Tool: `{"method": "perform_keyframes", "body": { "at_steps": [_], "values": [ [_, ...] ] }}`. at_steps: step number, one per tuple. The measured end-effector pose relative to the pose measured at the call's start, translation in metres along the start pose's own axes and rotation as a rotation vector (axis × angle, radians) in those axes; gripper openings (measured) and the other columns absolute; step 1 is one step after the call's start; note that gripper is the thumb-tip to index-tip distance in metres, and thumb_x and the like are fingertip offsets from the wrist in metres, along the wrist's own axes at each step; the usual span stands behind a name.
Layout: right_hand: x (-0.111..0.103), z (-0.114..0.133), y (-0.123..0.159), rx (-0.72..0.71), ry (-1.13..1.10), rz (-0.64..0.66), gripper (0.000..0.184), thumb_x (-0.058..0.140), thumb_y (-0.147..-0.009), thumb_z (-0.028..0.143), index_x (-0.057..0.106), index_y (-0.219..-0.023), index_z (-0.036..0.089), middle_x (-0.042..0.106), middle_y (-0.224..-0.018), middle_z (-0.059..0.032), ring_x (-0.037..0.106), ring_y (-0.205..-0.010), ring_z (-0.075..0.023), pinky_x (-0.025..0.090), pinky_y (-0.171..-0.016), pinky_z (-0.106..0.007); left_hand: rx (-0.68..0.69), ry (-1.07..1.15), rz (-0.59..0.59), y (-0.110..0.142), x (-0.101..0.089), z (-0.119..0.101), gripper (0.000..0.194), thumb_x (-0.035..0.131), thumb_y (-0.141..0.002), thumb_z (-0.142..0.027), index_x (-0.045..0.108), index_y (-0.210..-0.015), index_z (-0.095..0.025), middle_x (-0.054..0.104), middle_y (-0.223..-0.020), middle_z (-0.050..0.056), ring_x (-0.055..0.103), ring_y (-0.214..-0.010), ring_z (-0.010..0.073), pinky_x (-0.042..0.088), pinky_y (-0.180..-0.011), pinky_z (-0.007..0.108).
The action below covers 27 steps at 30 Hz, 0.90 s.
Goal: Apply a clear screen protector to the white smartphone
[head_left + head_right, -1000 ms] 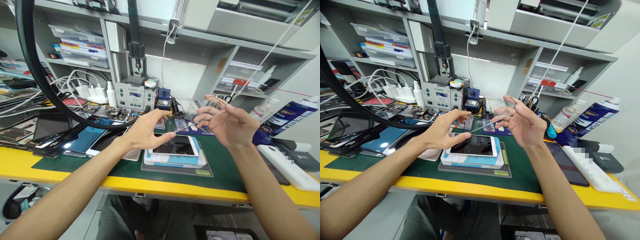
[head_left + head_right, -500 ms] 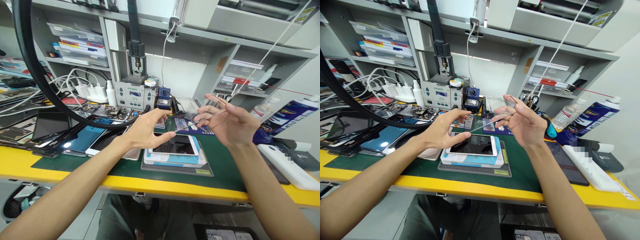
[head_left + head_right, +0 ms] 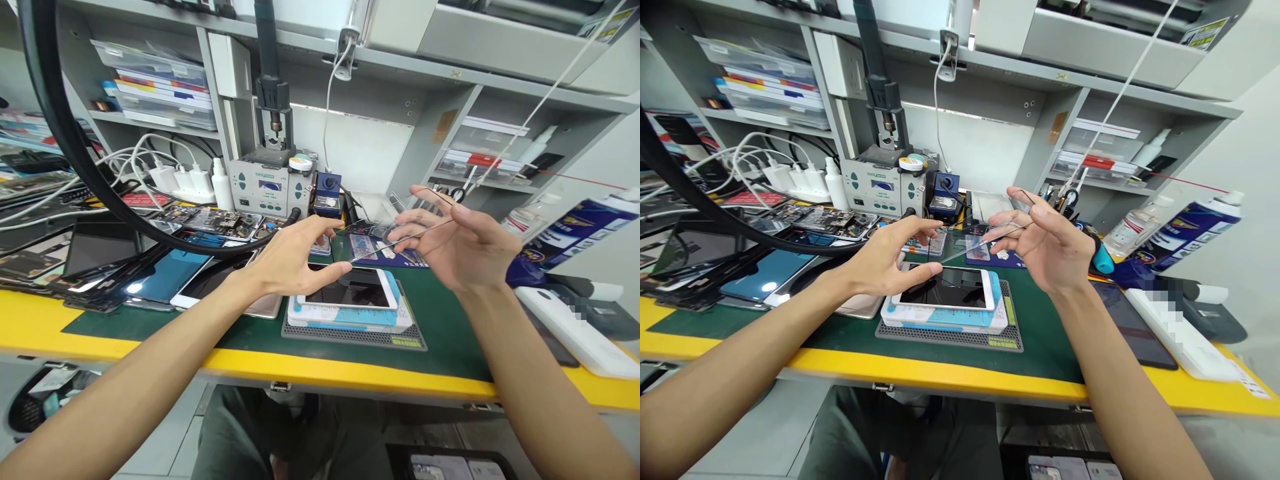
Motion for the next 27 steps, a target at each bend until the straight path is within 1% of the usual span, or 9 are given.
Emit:
{"method": "perform_keyframes", "body": {
  "at_steps": [6,16,23,27],
  "values": [
    [-0.0001,-0.0001,-0.0002,-0.007,0.005,0.005,0.036,0.063,-0.086,0.044,0.066,-0.118,0.027,0.077,-0.101,-0.0075,0.073,-0.089,-0.0302,0.059,-0.071,-0.046,-0.002,0.004,0.005,0.0,0.0004,0.0006,0.068,0.064,-0.09,-0.059,0.055,-0.141,-0.014,0.069,-0.123,0.012,0.067,-0.101,0.0244,0.052,-0.089,0.04],
    [0.0002,0.0009,-0.0002,-0.008,0.043,-0.007,0.041,0.064,-0.084,0.048,0.065,-0.119,0.027,0.077,-0.101,-0.0078,0.072,-0.089,-0.0305,0.059,-0.073,-0.046,0.008,0.007,0.003,-0.0001,0.001,0.0004,0.067,0.064,-0.09,-0.059,0.055,-0.14,-0.014,0.069,-0.123,0.012,0.067,-0.101,0.0241,0.052,-0.09,0.04],
    [-0.0009,0.0013,0.0009,0.009,0.134,-0.031,0.044,0.062,-0.084,0.052,0.064,-0.122,0.03,0.076,-0.105,-0.0083,0.072,-0.095,-0.0336,0.059,-0.082,-0.053,0.005,0.0,0.004,-0.0004,0.001,0.0003,0.066,0.063,-0.091,-0.059,0.055,-0.14,-0.017,0.069,-0.122,0.011,0.068,-0.103,0.0248,0.052,-0.091,0.04],
    [-0.0003,0.0018,0.0013,0.009,0.149,-0.045,0.046,0.062,-0.083,0.053,0.063,-0.123,0.029,0.075,-0.105,-0.0097,0.072,-0.094,-0.0351,0.058,-0.083,-0.055,0.006,-0.013,0.002,-0.0001,0.0015,0.0009,0.066,0.063,-0.09,-0.06,0.054,-0.14,-0.017,0.069,-0.123,0.011,0.068,-0.102,0.0244,0.053,-0.09,0.04]
  ]
}}
Point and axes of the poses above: each hand's wrist, its own y-axis away from the middle knuckle, its own x-axis out of the palm, z = x × y, the point moved 9 cm from there along -y, towards the middle knuckle
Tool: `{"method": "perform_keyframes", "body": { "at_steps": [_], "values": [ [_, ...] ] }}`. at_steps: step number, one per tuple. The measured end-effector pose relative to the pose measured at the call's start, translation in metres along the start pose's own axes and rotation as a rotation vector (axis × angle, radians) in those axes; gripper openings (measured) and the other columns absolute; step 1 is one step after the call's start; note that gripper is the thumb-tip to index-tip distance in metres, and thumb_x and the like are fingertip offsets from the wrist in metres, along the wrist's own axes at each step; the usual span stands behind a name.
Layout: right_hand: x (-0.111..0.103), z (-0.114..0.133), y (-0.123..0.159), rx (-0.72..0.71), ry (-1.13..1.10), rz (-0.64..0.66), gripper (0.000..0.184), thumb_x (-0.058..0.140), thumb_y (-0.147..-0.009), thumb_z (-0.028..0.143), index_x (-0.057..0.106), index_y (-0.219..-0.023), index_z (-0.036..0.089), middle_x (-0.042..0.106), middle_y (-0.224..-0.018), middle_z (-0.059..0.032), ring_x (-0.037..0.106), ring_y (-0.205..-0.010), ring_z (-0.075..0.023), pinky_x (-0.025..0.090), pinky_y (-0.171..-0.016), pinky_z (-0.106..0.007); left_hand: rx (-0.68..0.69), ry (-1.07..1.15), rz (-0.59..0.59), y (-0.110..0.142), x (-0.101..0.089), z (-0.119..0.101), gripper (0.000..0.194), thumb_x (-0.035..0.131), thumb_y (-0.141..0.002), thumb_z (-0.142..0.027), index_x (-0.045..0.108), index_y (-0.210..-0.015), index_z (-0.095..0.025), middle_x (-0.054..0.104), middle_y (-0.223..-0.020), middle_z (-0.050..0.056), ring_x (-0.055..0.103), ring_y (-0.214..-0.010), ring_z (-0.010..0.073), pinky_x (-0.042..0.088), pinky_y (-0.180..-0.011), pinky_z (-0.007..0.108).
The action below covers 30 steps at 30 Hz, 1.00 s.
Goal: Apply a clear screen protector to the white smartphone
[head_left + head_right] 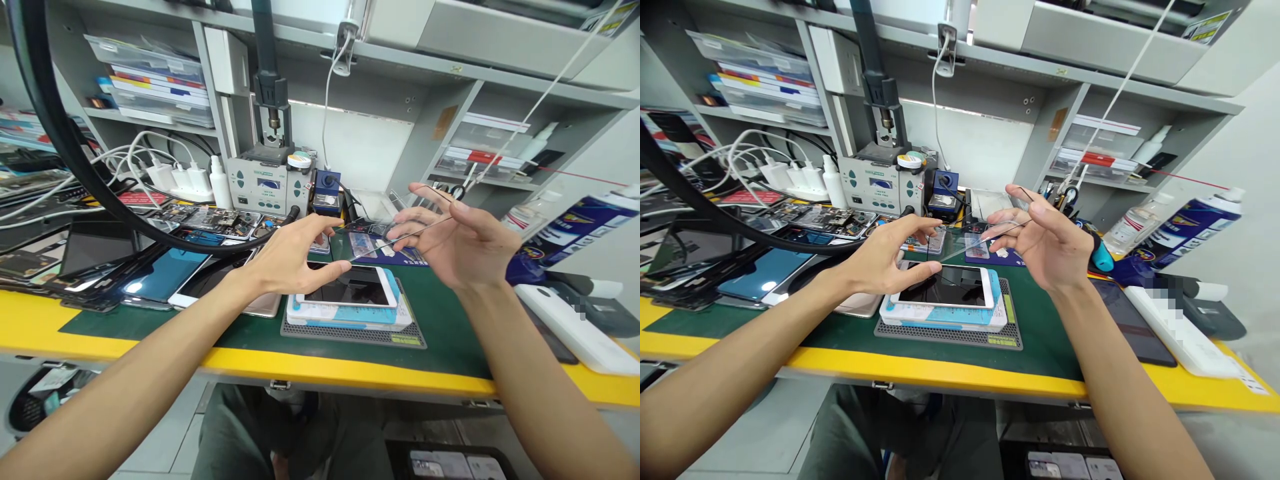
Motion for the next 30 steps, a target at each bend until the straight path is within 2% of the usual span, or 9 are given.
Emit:
{"method": "perform_keyframes", "body": {
  "at_steps": [7,15,23,30],
  "values": [
    [0.0,0.0,0.0,0.003,-0.047,0.013,0.045,0.064,-0.083,0.051,0.064,-0.123,0.029,0.077,-0.104,-0.0091,0.073,-0.096,-0.0364,0.059,-0.083,-0.057,-0.006,0.007,-0.001,0.001,-0.001,0.0,0.067,0.064,-0.09,-0.058,0.053,-0.142,-0.017,0.069,-0.125,0.011,0.069,-0.103,0.0248,0.053,-0.091,0.04],
    [0.002,-0.001,-0.001,-0.02,-0.047,0.062,0.046,0.065,-0.084,0.053,0.061,-0.124,0.03,0.077,-0.104,-0.0068,0.073,-0.096,-0.0315,0.059,-0.083,-0.05,-0.014,0.044,-0.011,0.001,-0.003,0.001,0.067,0.066,-0.09,-0.054,0.052,-0.143,-0.017,0.071,-0.124,0.011,0.068,-0.104,0.0242,0.053,-0.094,0.04],
    [0.0,0.001,-0.002,-0.044,-0.152,0.049,0.049,0.071,-0.08,0.044,0.06,-0.123,0.023,0.075,-0.098,-0.0076,0.074,-0.085,-0.0292,0.058,-0.07,-0.043,-0.087,0.089,-0.049,0.0,-0.012,0.004,0.064,0.072,-0.086,-0.049,0.055,-0.139,-0.019,0.071,-0.123,0.012,0.069,-0.106,0.0254,0.054,-0.097,0.043],
    [-0.014,-0.007,-0.01,-0.016,-0.182,0.114,0.063,0.085,-0.073,0.039,0.059,-0.126,0.017,0.074,-0.101,-0.0101,0.075,-0.082,-0.0275,0.06,-0.064,-0.037,-0.128,0.149,-0.05,-0.001,-0.018,0.011,0.062,0.073,-0.085,-0.044,0.054,-0.139,-0.02,0.072,-0.121,0.012,0.07,-0.104,0.025,0.055,-0.098,0.045]
  ]
}}
Point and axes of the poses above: each hand's wrist, its own y-axis away from the middle knuckle, its own x-axis out of the palm, z = x × y, the point moved 9 cm from there along -y, towards the middle knuckle
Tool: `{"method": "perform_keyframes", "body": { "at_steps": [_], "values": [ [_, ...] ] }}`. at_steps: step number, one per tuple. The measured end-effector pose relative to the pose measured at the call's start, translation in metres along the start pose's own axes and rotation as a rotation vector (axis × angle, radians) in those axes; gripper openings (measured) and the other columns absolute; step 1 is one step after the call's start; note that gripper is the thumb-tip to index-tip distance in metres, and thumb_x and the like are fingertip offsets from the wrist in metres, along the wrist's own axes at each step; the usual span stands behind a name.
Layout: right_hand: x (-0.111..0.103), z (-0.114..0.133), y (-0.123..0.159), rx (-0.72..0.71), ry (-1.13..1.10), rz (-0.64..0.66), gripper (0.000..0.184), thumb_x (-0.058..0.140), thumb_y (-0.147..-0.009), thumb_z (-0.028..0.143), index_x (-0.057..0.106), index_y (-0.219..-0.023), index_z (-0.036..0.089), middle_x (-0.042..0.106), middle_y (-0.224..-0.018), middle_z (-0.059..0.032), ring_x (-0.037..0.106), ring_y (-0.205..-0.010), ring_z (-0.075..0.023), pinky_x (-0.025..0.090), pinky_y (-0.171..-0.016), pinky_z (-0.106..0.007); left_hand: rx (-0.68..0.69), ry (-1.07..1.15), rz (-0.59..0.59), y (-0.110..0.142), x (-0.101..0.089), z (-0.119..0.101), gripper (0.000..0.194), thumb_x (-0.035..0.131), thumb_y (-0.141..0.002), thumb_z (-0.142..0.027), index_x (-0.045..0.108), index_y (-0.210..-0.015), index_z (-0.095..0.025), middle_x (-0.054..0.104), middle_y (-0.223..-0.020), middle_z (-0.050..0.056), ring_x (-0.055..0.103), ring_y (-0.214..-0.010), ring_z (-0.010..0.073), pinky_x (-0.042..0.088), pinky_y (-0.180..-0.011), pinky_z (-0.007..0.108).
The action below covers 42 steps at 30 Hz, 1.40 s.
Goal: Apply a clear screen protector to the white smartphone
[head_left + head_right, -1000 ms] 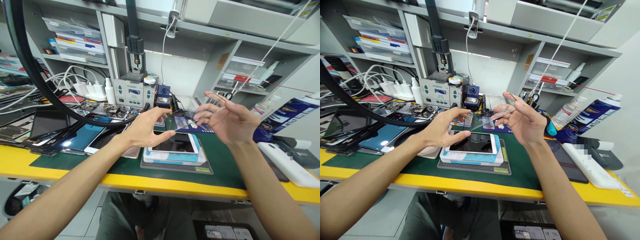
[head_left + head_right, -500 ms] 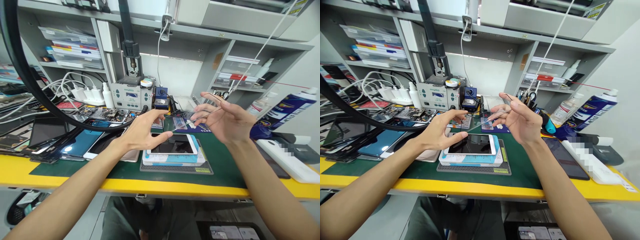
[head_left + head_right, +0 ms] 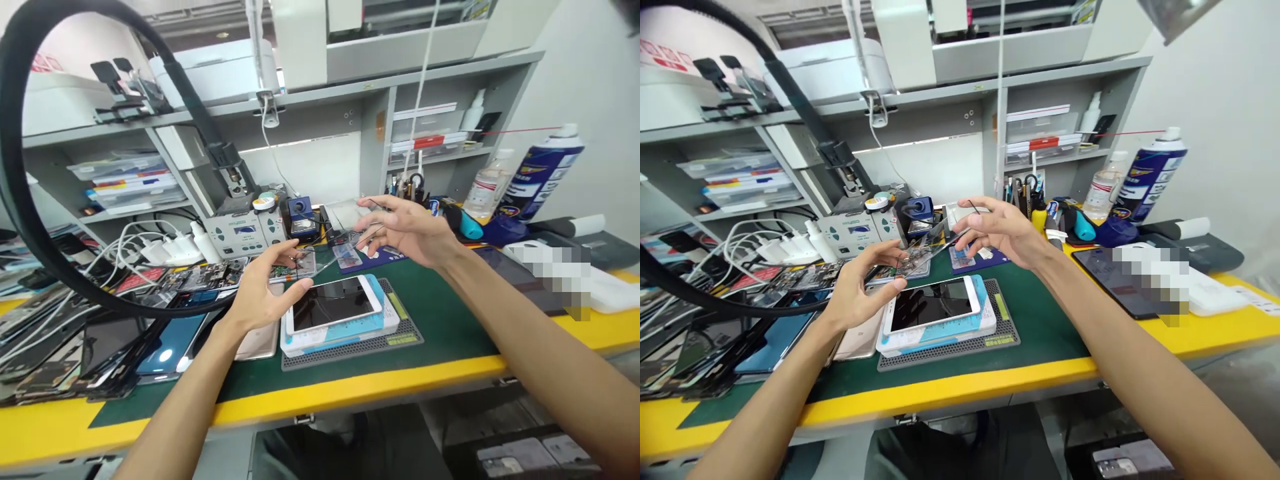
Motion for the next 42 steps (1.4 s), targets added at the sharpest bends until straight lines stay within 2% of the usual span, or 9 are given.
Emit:
{"method": "perform_keyframes", "body": {
  "at_steps": [5,11,16,20,26,33,38,42],
  "values": [
    [-0.011,-0.002,-0.001,0.035,0.096,0.066,0.06,0.09,-0.07,0.037,0.062,-0.119,0.016,0.073,-0.111,-0.013,0.077,-0.087,-0.0283,0.063,-0.065,-0.037,-0.02,0.061,0.009,0.0,0.0,0.006,0.061,0.072,-0.088,-0.041,0.053,-0.142,-0.021,0.07,-0.126,0.012,0.069,-0.108,0.0248,0.055,-0.101,0.046],
    [-0.017,-0.002,0.002,0.063,0.233,0.139,0.055,0.09,-0.071,0.035,0.065,-0.117,0.017,0.067,-0.125,-0.0136,0.075,-0.091,-0.0237,0.066,-0.068,-0.035,-0.036,0.098,0.001,0.001,-0.004,0.014,0.061,0.071,-0.089,-0.044,0.053,-0.143,-0.021,0.069,-0.128,0.012,0.069,-0.108,0.0246,0.055,-0.104,0.046],
    [-0.021,-0.007,0.004,0.109,0.427,0.184,0.051,0.091,-0.07,0.039,0.069,-0.111,0.019,0.068,-0.125,-0.0124,0.074,-0.093,-0.0229,0.067,-0.071,-0.034,-0.053,0.112,-0.018,0.001,-0.01,0.014,0.062,0.071,-0.089,-0.048,0.053,-0.141,-0.02,0.069,-0.128,0.013,0.069,-0.107,0.0238,0.055,-0.104,0.045],
    [-0.021,-0.01,0.005,0.12,0.488,0.205,0.052,0.091,-0.068,0.043,0.07,-0.109,0.019,0.069,-0.122,-0.0119,0.074,-0.092,-0.0234,0.066,-0.069,-0.034,-0.054,0.099,-0.005,0.003,-0.011,0.013,0.062,0.071,-0.089,-0.047,0.053,-0.141,-0.018,0.07,-0.128,0.014,0.069,-0.107,0.0229,0.054,-0.104,0.045],
    [-0.017,-0.02,0.008,0.161,0.657,0.254,0.062,0.091,-0.068,0.049,0.069,-0.117,0.019,0.068,-0.127,-0.0139,0.073,-0.1,-0.0265,0.062,-0.074,-0.033,-0.094,0.053,0.06,0.016,-0.011,0.015,0.059,0.071,-0.089,-0.045,0.054,-0.14,-0.02,0.07,-0.13,0.013,0.069,-0.11,0.0239,0.054,-0.104,0.045],
    [-0.007,-0.027,0.014,0.188,0.798,0.285,0.076,0.088,-0.068,0.055,0.065,-0.13,0.018,0.065,-0.135,-0.0165,0.07,-0.111,-0.0311,0.059,-0.085,-0.037,-0.085,-0.072,0.202,0.029,-0.009,0.018,0.063,0.069,-0.09,-0.049,0.051,-0.144,-0.022,0.069,-0.132,0.013,0.068,-0.115,0.0281,0.052,-0.103,0.048],
    [-0.001,-0.035,0.025,0.241,0.815,0.308,0.082,0.084,-0.071,0.06,0.059,-0.138,0.019,0.062,-0.14,-0.0159,0.067,-0.118,-0.0325,0.059,-0.089,-0.039,-0.051,-0.155,0.226,0.035,-0.011,0.021,0.066,0.068,-0.089,-0.052,0.05,-0.145,-0.023,0.069,-0.133,0.012,0.067,-0.117,0.03,0.051,-0.102,0.048],
    [0.0,-0.037,0.035,0.274,0.869,0.293,0.086,0.082,-0.072,0.063,0.058,-0.143,0.021,0.064,-0.138,-0.0156,0.068,-0.112,-0.0323,0.059,-0.087,-0.04,0.001,-0.192,0.229,0.041,-0.009,0.019,0.066,0.068,-0.088,-0.05,0.049,-0.145,-0.024,0.069,-0.133,0.011,0.066,-0.12,0.0306,0.05,-0.103,0.047]
  ]
}}
Point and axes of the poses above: each hand's wrist, its own y-axis away from the middle knuckle, its own x-axis out of the palm, z = x × y, the point moved 9 cm from there along -y, towards the middle knuckle
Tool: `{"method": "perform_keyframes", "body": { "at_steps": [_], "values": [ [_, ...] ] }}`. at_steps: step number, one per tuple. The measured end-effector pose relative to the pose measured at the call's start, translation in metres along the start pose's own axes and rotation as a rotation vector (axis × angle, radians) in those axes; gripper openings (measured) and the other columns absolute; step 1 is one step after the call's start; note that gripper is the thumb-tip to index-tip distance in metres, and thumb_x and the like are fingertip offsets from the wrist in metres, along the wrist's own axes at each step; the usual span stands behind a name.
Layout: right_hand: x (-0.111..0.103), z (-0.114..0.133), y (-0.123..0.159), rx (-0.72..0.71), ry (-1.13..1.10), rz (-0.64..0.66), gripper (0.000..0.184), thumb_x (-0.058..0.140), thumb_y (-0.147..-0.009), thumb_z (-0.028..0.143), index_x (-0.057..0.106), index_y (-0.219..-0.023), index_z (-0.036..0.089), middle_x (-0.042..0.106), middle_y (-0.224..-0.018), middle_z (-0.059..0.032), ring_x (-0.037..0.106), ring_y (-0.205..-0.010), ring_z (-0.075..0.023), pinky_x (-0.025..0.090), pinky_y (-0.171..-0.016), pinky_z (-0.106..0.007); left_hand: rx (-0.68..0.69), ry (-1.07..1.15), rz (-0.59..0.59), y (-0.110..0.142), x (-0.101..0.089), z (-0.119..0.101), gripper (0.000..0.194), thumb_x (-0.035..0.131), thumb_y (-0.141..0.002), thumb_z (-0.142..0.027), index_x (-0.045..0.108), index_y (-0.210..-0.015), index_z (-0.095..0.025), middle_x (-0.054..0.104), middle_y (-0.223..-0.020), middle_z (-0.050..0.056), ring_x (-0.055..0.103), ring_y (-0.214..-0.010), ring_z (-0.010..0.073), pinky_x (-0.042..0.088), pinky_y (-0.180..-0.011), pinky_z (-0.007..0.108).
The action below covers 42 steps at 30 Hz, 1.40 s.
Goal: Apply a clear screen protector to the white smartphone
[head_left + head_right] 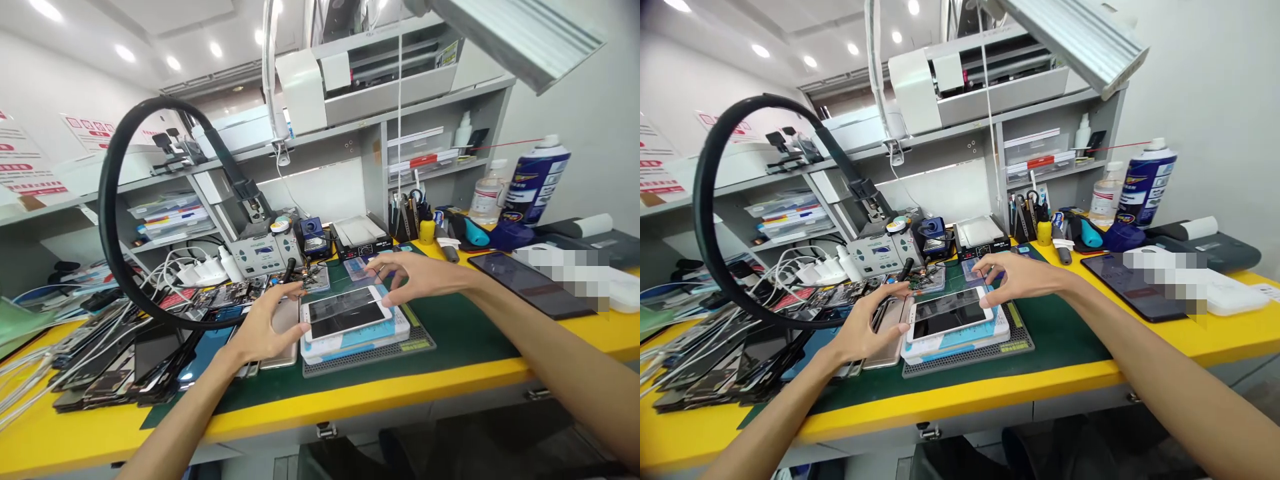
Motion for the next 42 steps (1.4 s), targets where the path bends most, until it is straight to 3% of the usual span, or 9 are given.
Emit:
{"method": "perform_keyframes", "body": {
  "at_steps": [9,16,25,42],
  "values": [
    [0.004,-0.006,0.006,0.11,0.19,0.026,0.093,0.08,-0.068,0.07,0.059,-0.147,0.027,0.06,-0.146,-0.0122,0.068,-0.113,-0.035,0.061,-0.08,-0.039,0.073,-0.103,0.046,0.009,0.009,-0.007,0.068,0.068,-0.089,-0.05,0.042,-0.148,-0.027,0.066,-0.132,0.008,0.062,-0.121,0.0291,0.048,-0.105,0.047],
    [0.008,-0.016,0.005,0.156,0.292,0.045,0.092,0.079,-0.067,0.073,0.059,-0.146,0.031,0.057,-0.149,-0.0109,0.067,-0.114,-0.0364,0.06,-0.081,-0.041,0.101,-0.178,0.067,0.011,0.01,-0.016,0.059,0.069,-0.088,-0.048,0.05,-0.138,-0.021,0.063,-0.136,0.012,0.06,-0.121,0.0302,0.046,-0.107,0.048],
    [0.009,-0.022,0.005,0.176,0.299,0.066,0.09,0.079,-0.067,0.072,0.058,-0.147,0.034,0.056,-0.152,-0.0085,0.067,-0.116,-0.0377,0.061,-0.082,-0.042,0.132,-0.181,0.078,0.009,0.009,-0.021,0.058,0.069,-0.087,-0.047,0.053,-0.136,-0.018,0.065,-0.136,0.014,0.061,-0.119,0.0303,0.046,-0.108,0.049],
    [0.008,-0.014,0.003,0.162,0.271,0.06,0.091,0.079,-0.064,0.073,0.062,-0.141,0.028,0.064,-0.14,-0.0104,0.066,-0.115,-0.0379,0.058,-0.086,-0.043,0.188,-0.23,0.053,0.011,0.009,-0.021,0.062,0.068,-0.087,-0.047,0.056,-0.138,-0.015,0.069,-0.129,0.016,0.064,-0.116,0.0315,0.051,-0.101,0.048]
  ]
}}
Point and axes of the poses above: each hand's wrist, its own y-axis away from the middle knuckle, its own x-axis out of the palm, z = x × y, the point moved 9 cm from there along -y, towards the middle knuckle
